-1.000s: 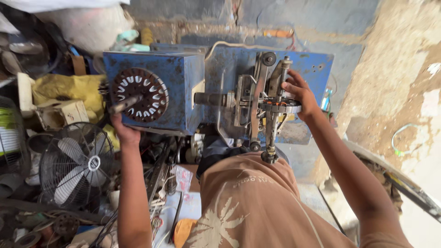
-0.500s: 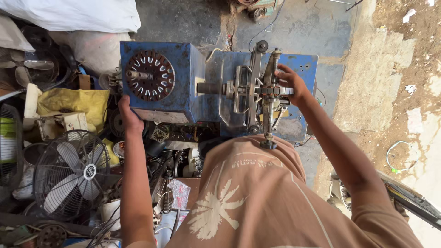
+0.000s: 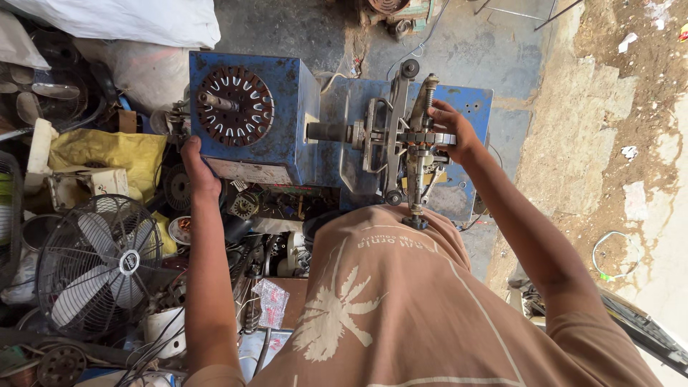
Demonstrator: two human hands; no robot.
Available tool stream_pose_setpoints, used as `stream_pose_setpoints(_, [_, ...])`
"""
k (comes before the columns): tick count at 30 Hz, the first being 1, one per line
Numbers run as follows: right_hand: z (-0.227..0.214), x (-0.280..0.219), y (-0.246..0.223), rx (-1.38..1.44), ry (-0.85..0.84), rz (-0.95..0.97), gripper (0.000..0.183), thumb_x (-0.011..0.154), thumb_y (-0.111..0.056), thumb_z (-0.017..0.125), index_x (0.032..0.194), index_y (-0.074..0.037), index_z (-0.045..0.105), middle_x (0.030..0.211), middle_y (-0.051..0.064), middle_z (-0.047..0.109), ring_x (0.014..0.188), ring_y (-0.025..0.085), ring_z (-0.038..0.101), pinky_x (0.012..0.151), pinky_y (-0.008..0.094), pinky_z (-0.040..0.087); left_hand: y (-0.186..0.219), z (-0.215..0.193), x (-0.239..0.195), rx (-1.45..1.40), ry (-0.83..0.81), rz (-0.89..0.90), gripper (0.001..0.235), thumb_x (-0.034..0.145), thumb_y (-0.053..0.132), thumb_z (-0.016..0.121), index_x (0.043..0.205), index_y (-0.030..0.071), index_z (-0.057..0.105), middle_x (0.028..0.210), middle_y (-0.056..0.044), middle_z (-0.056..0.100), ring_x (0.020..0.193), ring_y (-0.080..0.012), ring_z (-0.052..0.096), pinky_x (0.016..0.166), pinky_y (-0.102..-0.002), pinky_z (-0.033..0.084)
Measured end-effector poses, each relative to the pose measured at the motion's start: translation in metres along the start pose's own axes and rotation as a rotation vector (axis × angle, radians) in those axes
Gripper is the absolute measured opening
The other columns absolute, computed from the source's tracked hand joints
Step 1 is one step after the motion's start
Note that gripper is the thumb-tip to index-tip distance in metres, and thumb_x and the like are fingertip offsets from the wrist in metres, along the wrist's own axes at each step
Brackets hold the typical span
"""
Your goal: The person winds copper wire onto a motor stator using a specialized winding machine, securing the wire ends and rotating the components by hand.
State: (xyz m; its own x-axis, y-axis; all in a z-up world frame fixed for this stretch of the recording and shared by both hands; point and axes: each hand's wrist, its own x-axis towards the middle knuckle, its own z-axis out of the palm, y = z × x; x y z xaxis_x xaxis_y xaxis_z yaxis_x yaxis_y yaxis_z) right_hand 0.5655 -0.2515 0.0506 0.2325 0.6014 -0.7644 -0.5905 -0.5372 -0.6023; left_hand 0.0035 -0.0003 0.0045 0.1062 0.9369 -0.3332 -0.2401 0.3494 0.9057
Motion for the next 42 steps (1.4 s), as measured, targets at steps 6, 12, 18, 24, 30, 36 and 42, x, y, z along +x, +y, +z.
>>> stream_pose_setpoints(6, [-0.002, 0.003, 0.003, 0.097, -0.066, -0.043, 0.066, 0.091, -0.029, 0.074, 0.15, -0.015, 0.049, 0.113, 0.001, 0.067, 0.096, 0.015, 0.064, 0.076, 0.034, 0.059, 0.003, 0.003, -0.002, 0.013, 0.049, -0.03, 0.057, 0.091, 0.047, 0.064, 0.133, 0.01, 0.055, 0.129, -0.006, 0.059, 0.122, -0.0226, 0.056, 0.108, -0.043, 0.046])
stream_pose_setpoints(12, [-0.002, 0.002, 0.003, 0.1, -0.089, -0.061, 0.066, 0.092, -0.029, 0.073, 0.151, -0.012, 0.047, 0.113, 0.004, 0.067, 0.095, 0.016, 0.065, 0.074, 0.033, 0.057, 0.005, 0.005, -0.004, 0.001, 0.037, -0.001, 0.057, 0.094, 0.046, 0.064, 0.134, 0.008, 0.054, 0.132, -0.007, 0.059, 0.125, -0.0237, 0.055, 0.11, -0.044, 0.044])
stream_pose_setpoints(18, [0.002, -0.002, -0.001, 0.09, -0.067, -0.058, 0.063, 0.09, -0.028, 0.074, 0.147, -0.013, 0.052, 0.112, 0.003, 0.066, 0.095, 0.015, 0.066, 0.076, 0.032, 0.059, 0.017, 0.017, -0.013, 0.079, 0.06, -0.032, 0.065, 0.088, 0.05, 0.064, 0.137, 0.009, 0.05, 0.134, -0.01, 0.055, 0.128, -0.0255, 0.054, 0.109, -0.047, 0.044])
stream_pose_setpoints(24, [0.0, -0.001, 0.002, 0.093, -0.062, -0.064, 0.063, 0.091, -0.028, 0.075, 0.148, -0.013, 0.052, 0.113, 0.003, 0.066, 0.093, 0.015, 0.063, 0.073, 0.031, 0.057, 0.019, 0.02, -0.014, 0.086, 0.011, 0.013, 0.071, 0.089, 0.052, 0.064, 0.142, 0.007, 0.049, 0.137, -0.011, 0.055, 0.13, -0.0271, 0.054, 0.111, -0.048, 0.045])
stream_pose_setpoints(30, [-0.001, 0.001, 0.002, 0.085, -0.053, -0.056, 0.064, 0.09, -0.028, 0.074, 0.147, -0.013, 0.05, 0.116, 0.004, 0.066, 0.098, 0.016, 0.066, 0.078, 0.033, 0.061, 0.019, 0.021, -0.015, 0.049, 0.007, -0.008, 0.07, 0.089, 0.052, 0.065, 0.141, 0.007, 0.052, 0.137, -0.011, 0.057, 0.129, -0.0275, 0.055, 0.11, -0.048, 0.045])
stream_pose_setpoints(36, [-0.001, 0.001, 0.002, 0.098, -0.082, -0.06, 0.063, 0.091, -0.028, 0.073, 0.148, -0.012, 0.05, 0.115, 0.005, 0.066, 0.099, 0.016, 0.065, 0.078, 0.034, 0.06, 0.022, 0.025, -0.016, 0.054, 0.008, -0.008, 0.071, 0.089, 0.052, 0.064, 0.141, 0.007, 0.052, 0.136, -0.011, 0.057, 0.129, -0.0275, 0.055, 0.11, -0.047, 0.046])
stream_pose_setpoints(42, [0.001, 0.002, 0.0, 0.106, -0.081, -0.069, 0.064, 0.091, -0.027, 0.073, 0.148, -0.01, 0.051, 0.117, 0.005, 0.065, 0.1, 0.016, 0.063, 0.08, 0.035, 0.06, 0.025, 0.029, -0.019, 0.07, 0.012, -0.015, 0.072, 0.088, 0.053, 0.063, 0.142, 0.007, 0.051, 0.136, -0.011, 0.057, 0.129, -0.0279, 0.055, 0.11, -0.047, 0.046])
